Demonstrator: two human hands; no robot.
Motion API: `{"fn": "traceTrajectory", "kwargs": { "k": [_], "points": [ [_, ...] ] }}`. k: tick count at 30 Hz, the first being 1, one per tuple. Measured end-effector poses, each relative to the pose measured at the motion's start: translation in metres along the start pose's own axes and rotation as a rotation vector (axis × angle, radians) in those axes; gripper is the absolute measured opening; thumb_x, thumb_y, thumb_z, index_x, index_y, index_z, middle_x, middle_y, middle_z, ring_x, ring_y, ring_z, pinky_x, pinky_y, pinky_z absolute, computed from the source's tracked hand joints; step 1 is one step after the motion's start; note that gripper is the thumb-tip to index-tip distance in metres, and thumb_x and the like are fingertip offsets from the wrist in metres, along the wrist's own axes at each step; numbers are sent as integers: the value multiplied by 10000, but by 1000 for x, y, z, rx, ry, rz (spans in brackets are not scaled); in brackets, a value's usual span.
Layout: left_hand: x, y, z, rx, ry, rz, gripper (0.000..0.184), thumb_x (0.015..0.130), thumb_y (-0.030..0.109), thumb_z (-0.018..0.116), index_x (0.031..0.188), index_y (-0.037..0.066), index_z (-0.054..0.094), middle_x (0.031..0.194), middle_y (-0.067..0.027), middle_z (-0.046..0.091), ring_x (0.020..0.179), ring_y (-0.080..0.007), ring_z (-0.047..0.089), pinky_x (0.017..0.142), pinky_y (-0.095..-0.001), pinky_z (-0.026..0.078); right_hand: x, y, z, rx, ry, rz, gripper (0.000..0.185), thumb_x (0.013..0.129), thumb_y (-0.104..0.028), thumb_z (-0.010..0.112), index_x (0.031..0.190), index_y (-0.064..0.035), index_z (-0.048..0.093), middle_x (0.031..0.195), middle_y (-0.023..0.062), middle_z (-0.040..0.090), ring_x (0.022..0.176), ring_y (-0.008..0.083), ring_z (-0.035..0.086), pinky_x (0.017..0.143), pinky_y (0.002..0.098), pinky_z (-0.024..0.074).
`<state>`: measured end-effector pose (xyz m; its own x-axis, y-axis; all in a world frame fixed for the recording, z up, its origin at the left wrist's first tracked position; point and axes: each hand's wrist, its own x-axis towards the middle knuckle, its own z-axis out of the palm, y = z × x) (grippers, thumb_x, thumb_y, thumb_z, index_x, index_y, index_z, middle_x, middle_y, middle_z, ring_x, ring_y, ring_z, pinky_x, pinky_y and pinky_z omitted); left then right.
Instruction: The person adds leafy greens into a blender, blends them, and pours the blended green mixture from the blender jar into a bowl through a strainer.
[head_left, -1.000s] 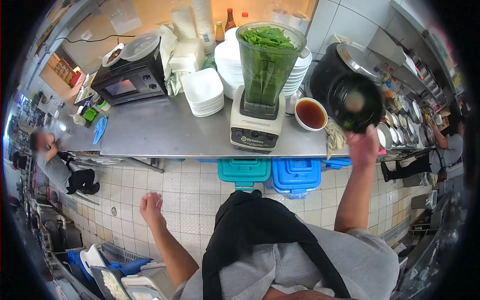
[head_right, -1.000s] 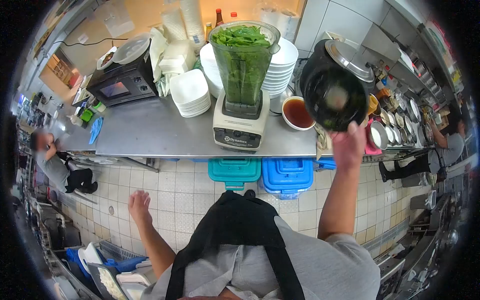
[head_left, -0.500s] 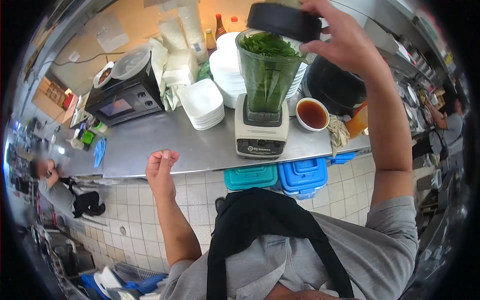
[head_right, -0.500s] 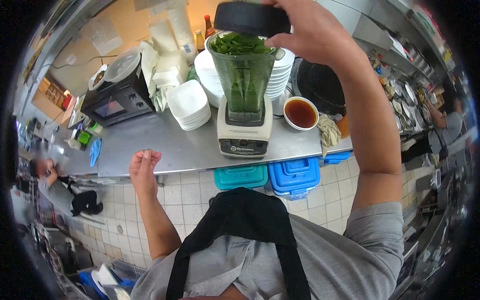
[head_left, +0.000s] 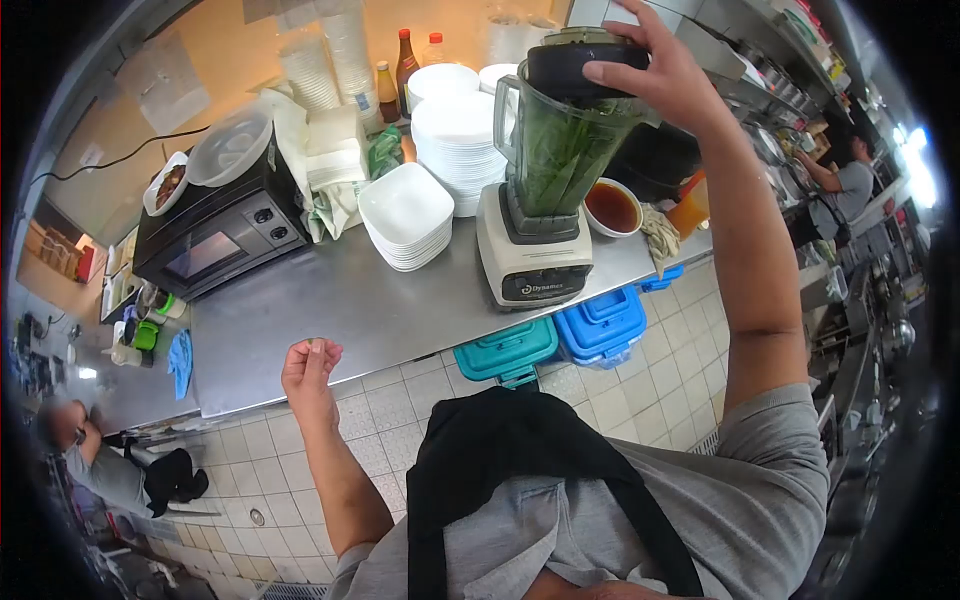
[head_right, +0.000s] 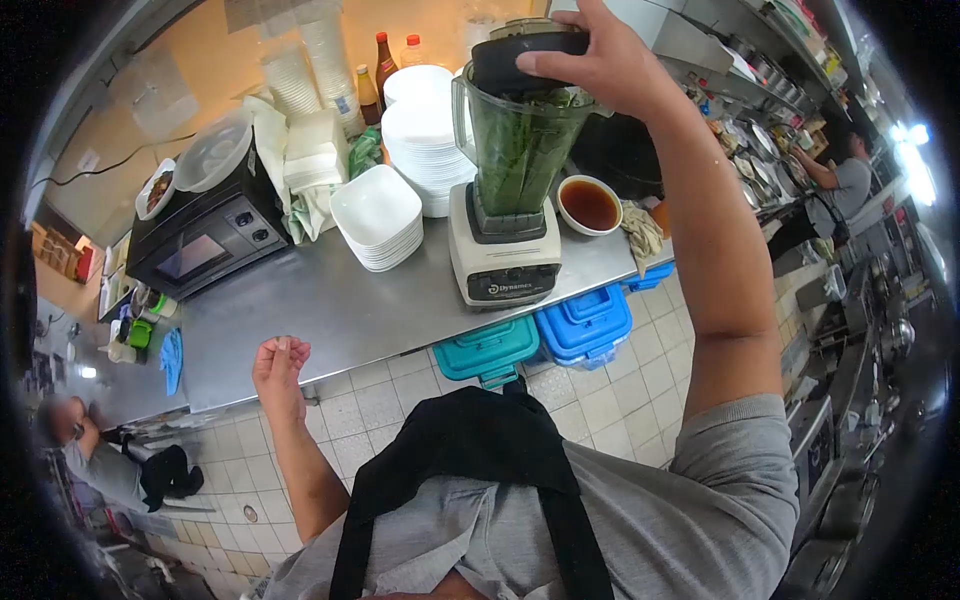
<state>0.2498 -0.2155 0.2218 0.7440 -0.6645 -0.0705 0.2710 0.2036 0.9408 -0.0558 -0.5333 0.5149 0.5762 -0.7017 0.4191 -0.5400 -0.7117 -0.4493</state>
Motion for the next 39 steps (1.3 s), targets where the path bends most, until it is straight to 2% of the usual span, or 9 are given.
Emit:
{"fn": "traceTrajectory", "kwargs": {
  "k": [2, 4, 11, 13, 16, 19, 22, 25, 39],
  "points": [
    [7, -1, -4, -4, -21, -6, 89, 918, 122, 614, 909, 52, 559, 870, -64, 624, 799, -157, 600, 825, -342, 511, -4, -6, 5, 49, 56, 64, 866, 754, -260, 787, 1439, -10, 321, 1303, 258, 516, 1181, 330, 534, 984, 378, 440],
    [11, 0, -2, -2, -39, -8, 88, 919, 123, 613, 908, 51, 563, 870, -65, 626, 798, -157, 600, 820, -337, 507, -8, 17, 25, 17, 211, -226, 562, 796, -281, 775, 1243, -46, 526, 1082, 75, 607, 1029, 153, 567, 893, 276, 454],
    [15, 10, 37, 13, -122, 45, 92, 916, 124, 615, 918, 39, 580, 874, -66, 632, 787, -160, 609, 803, -317, 491, -14, 22, 33, 58, 396, -238, 592, 809, -291, 759, 1304, -55, 539, 1183, 94, 567, 1061, 181, 576, 923, 296, 455],
    [17, 14, 55, 22, -153, 57, 92, 915, 123, 616, 918, 37, 582, 875, -67, 634, 788, -162, 614, 803, -316, 490, -1, 13, 14, -340, 231, -170, 612, 816, -358, 738, 1313, -65, 533, 1178, 115, 570, 1100, 191, 568, 925, 316, 464],
    [13, 10, 78, -19, -217, 65, 96, 915, 124, 617, 915, 33, 589, 872, -69, 640, 798, -167, 623, 796, -311, 489, 7, -12, 14, -196, 135, -73, 835, 725, -335, 802, 1367, 39, 423, 1245, 229, 575, 1156, 310, 562, 978, 369, 446],
    [7, 5, 90, -13, -285, 54, 92, 915, 119, 616, 913, 29, 595, 868, -70, 646, 807, -169, 627, 787, -310, 490, 16, 2, 14, 4, -68, 13, 570, 852, -391, 685, 1287, -50, 546, 1095, 118, 605, 1027, 205, 599, 899, 333, 478],
    [-4, -4, 90, -6, -290, 34, 91, 914, 115, 616, 910, 26, 597, 866, -72, 650, 808, -167, 628, 784, -313, 492, 0, -5, 11, -83, 164, -49, 823, 702, -396, 809, 1331, 24, 483, 1211, 214, 602, 1148, 299, 571, 988, 369, 440],
    [-8, -9, 90, 38, -273, -13, 94, 913, 112, 618, 914, 21, 595, 864, -73, 649, 810, -167, 629, 786, -314, 492, -5, -4, 18, 45, 249, -68, 765, 710, -387, 807, 1287, 28, 524, 1196, 218, 608, 1142, 301, 573, 982, 371, 446],
    [20, 53, 171, 182, -475, 285, 143, 915, 152, 618, 943, 15, 585, 924, -98, 663, 868, -158, 605, 838, -305, 461, 1, 2, 10, -95, 46, -38, 745, 750, -453, 761, 1307, -30, 504, 1238, 244, 551, 1175, 347, 530, 991, 415, 435]
  ]
}}
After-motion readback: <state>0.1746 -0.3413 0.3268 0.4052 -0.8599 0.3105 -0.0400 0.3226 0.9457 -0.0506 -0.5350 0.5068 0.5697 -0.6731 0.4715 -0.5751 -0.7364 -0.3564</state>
